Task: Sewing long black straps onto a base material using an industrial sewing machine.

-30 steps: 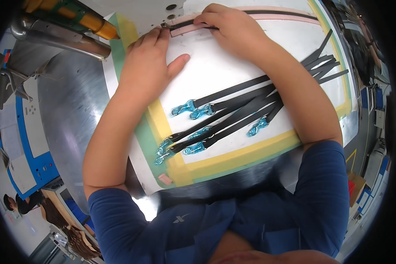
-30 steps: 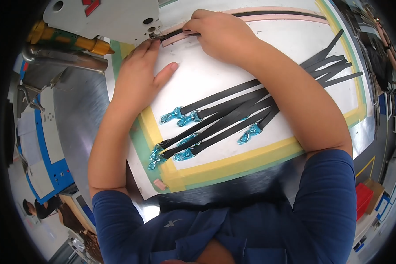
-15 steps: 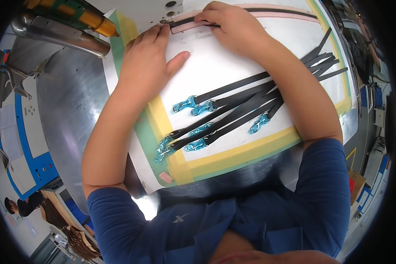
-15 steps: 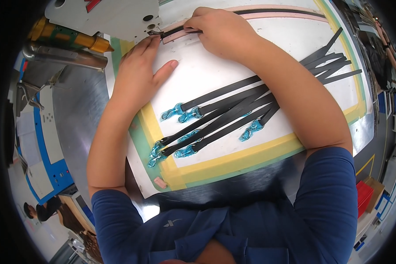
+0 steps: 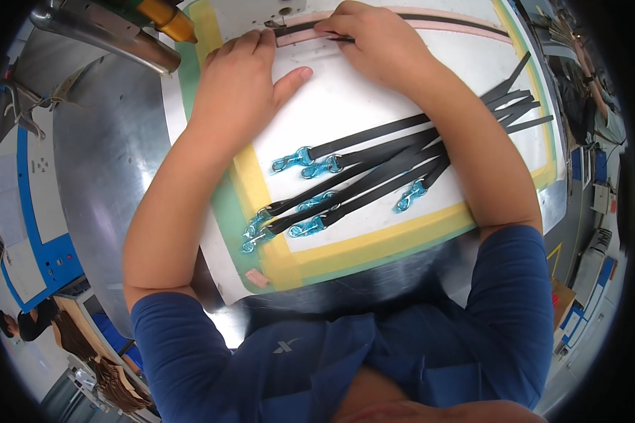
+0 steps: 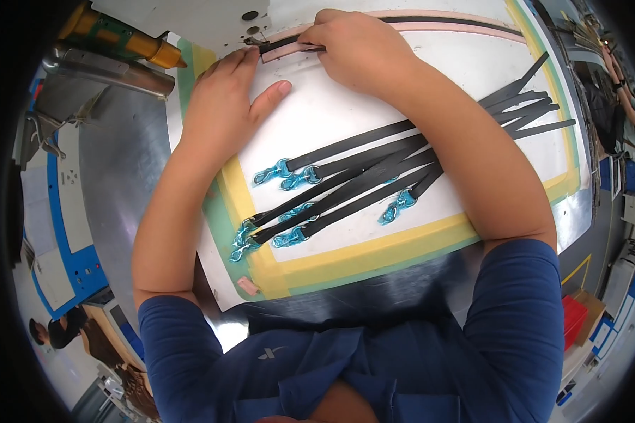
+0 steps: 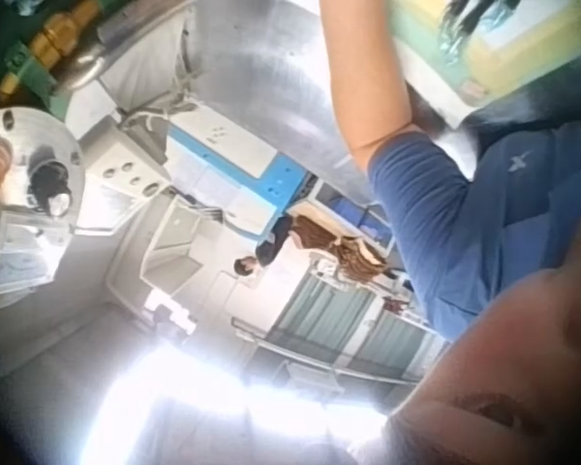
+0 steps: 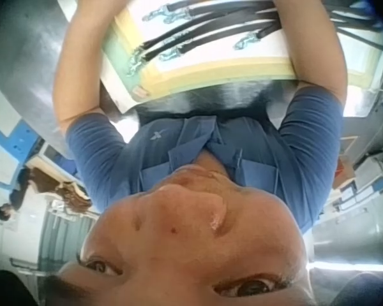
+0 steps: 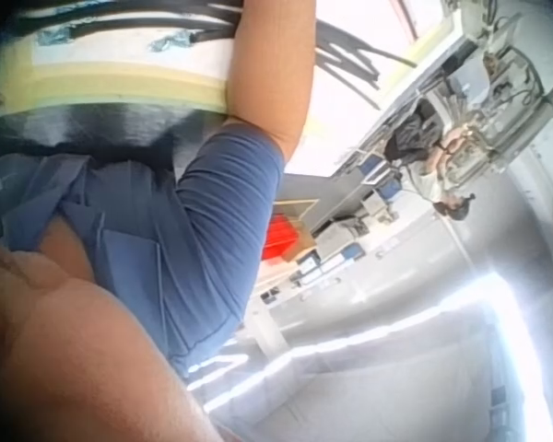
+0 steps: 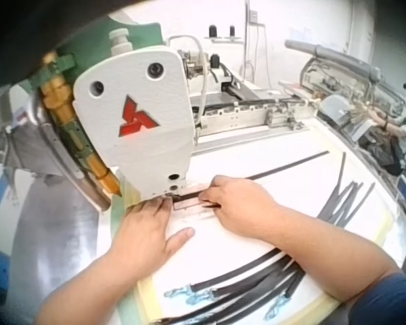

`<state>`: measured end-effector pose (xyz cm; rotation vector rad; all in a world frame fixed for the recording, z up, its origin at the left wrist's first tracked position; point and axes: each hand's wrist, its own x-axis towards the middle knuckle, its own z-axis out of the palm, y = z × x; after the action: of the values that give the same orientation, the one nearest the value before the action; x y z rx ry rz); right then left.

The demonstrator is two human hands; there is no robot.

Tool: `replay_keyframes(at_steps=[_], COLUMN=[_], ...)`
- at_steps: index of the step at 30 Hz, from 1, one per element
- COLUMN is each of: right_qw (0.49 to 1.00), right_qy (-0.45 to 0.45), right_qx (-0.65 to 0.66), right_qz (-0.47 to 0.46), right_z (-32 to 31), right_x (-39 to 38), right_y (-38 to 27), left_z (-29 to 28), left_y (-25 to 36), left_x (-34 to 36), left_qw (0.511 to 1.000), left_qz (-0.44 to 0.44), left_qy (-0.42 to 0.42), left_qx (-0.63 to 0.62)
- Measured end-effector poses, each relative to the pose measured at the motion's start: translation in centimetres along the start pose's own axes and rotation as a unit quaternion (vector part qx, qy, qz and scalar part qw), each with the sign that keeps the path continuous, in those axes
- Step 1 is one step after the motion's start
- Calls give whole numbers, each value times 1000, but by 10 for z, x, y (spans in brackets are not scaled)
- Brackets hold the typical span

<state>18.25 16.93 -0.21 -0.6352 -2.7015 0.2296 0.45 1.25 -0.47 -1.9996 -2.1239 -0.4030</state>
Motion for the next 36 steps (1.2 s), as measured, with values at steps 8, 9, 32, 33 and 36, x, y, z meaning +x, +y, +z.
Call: replay_keyframes(at_steps=[8, 9, 32, 33, 36], right_qw=[1000, 1000, 992, 992, 992], right_qy=[10, 17, -86, -84, -78], right_qx=[-11, -9, -32, -31, -44], right_qz=[-4, -7, 83, 83, 91], right_z=[3, 3, -57, -55, -50], right_x=[-1, -1, -30, -30, -26], right_y=[-2, -1, 60, 59, 47], left_z=[0, 0, 9, 8, 1], left_y=[1, 2, 12, 12, 11], left_x=[0, 0, -3, -2, 1], left_qw=[1000, 1000, 998, 998, 999], left_qz=[-10, -10, -5, -1, -1], left_qy=[5, 2, 49, 37, 7], left_qx=[-5, -8, 40, 49, 54])
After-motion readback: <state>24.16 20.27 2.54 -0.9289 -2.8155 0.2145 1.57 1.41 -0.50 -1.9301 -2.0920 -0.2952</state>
